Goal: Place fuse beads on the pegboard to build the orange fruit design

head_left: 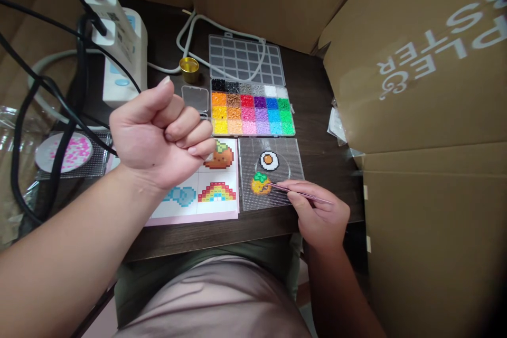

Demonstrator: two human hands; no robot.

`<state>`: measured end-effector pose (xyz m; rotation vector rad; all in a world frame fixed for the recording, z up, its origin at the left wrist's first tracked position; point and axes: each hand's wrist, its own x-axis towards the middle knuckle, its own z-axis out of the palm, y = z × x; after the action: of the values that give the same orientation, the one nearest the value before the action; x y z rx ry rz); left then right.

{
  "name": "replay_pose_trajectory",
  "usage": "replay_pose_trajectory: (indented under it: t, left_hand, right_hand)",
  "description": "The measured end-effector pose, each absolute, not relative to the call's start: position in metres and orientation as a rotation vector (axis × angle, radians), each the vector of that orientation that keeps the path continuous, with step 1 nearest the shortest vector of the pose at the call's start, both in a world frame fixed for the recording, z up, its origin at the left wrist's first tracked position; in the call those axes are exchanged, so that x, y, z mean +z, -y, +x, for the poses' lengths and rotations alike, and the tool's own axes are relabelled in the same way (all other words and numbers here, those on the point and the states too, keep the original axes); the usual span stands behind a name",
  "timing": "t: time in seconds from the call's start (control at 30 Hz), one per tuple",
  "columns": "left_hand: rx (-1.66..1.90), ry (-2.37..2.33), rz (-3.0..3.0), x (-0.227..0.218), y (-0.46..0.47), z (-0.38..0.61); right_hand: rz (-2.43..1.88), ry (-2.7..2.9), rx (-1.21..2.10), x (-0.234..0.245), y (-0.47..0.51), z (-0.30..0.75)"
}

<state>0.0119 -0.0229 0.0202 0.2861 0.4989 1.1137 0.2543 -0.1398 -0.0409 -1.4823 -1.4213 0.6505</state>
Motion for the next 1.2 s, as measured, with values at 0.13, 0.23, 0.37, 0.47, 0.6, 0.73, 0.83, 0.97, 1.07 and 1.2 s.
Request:
replay_pose_trajectory:
  t: [0.13, 0.23, 0.37, 0.47, 0.6, 0.73, 0.83, 0.97, 1.07, 1.2]
  left_hand:
    - [1.124, -0.496, 0.301, 0.019, 0.023, 0.012]
    - [1.121, -0.478, 0.283, 0.017, 0.023, 0.012]
    - [1.119, -0.448, 0.303, 0.016, 0.022, 0.012]
    - [1.101, -0.447, 0.281, 0.016, 0.023, 0.011]
    - [1.097, -0.445, 0.253, 0.015, 0.024, 0.01]
    - [1.097, -0.416, 0.232, 0.013, 0.025, 0.01]
    - [1.115, -0.384, 0.195, 0.013, 0.026, 0.008]
    - [1.112, -0.335, 0.164, 0.014, 0.025, 0.006]
    - [1.091, -0.326, 0.133, 0.014, 0.026, 0.006]
    - [1.055, -0.335, 0.109, 0.013, 0.027, 0.009]
  right_hand:
    - [-1.474, 1.412, 0.644, -0.041, 0.139, 0.254]
    - [-1.466, 1.386, 0.642, -0.043, 0.139, 0.253]
    - [-1.45, 1.303, 0.587, -0.041, 0.143, 0.253]
    - [-1.474, 1.282, 0.54, -0.026, 0.139, 0.255]
    - [-1.301, 1.323, 0.385, 0.01, 0.105, 0.256]
    - [-1.303, 1.529, 0.398, 0.036, 0.043, 0.241]
    - [-1.299, 1.691, 0.603, 0.033, -0.003, 0.221]
    - [-1.321, 1.769, 0.8, 0.011, -0.035, 0.198]
    - [-1.338, 1.79, 0.844, -0.004, -0.038, 0.191]
    - [-1.246, 1.9, 0.795, -0.015, -0.035, 0.19]
